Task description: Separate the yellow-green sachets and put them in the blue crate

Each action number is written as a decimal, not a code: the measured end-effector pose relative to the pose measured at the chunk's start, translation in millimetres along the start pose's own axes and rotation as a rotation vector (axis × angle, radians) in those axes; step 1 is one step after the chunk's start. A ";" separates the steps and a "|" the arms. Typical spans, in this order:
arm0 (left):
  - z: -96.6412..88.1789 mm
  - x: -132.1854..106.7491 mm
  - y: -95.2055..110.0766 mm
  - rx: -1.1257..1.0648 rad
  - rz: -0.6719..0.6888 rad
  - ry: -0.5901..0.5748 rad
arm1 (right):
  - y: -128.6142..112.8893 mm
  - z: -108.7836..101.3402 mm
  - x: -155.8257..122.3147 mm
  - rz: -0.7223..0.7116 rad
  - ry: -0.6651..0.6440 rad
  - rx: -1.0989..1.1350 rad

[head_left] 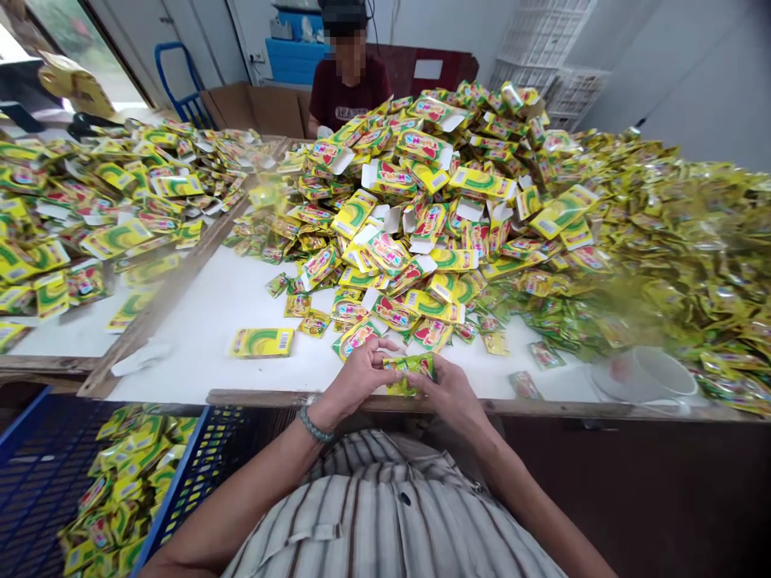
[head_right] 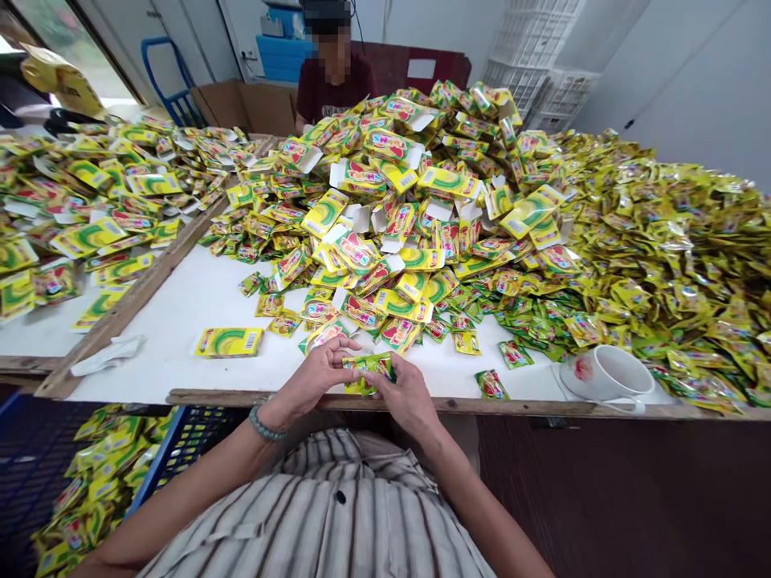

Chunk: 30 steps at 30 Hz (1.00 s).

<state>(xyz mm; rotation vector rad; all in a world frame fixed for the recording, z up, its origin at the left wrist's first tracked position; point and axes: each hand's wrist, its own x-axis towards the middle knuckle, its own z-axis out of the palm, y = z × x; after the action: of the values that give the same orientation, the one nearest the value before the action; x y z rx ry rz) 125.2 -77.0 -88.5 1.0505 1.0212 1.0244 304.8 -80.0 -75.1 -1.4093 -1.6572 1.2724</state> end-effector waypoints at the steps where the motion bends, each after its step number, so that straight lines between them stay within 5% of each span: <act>1: -5.3 1.3 2.0 0.057 0.017 0.008 | -1.9 -0.3 -0.3 -0.014 0.044 -0.020; 6: -38.8 11.8 15.7 0.828 0.173 0.399 | -5.1 -3.5 4.9 -0.104 0.225 -0.162; 10: -56.1 17.6 14.3 1.127 -0.011 0.361 | -2.8 -0.5 14.6 -0.159 0.238 -0.187; 14: -67.9 11.7 11.8 0.893 0.021 0.268 | -5.2 1.0 26.5 -0.174 0.234 -0.101; 20: -62.6 -6.0 19.6 0.215 0.049 0.151 | -18.4 7.0 46.4 -0.272 0.271 -0.008; 25: -49.3 -8.8 10.9 0.111 0.063 0.128 | -21.9 7.4 47.0 -0.322 0.116 -0.218; 30: -41.9 -6.5 5.3 0.056 0.082 0.046 | -21.1 0.0 42.6 -0.323 0.160 -0.347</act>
<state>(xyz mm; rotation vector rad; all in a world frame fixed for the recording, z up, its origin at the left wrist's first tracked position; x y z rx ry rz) 82.5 -75.0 -90.1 1.1274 1.0564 1.0959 286.4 -38.5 -61.0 -1.3241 -1.9604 0.6980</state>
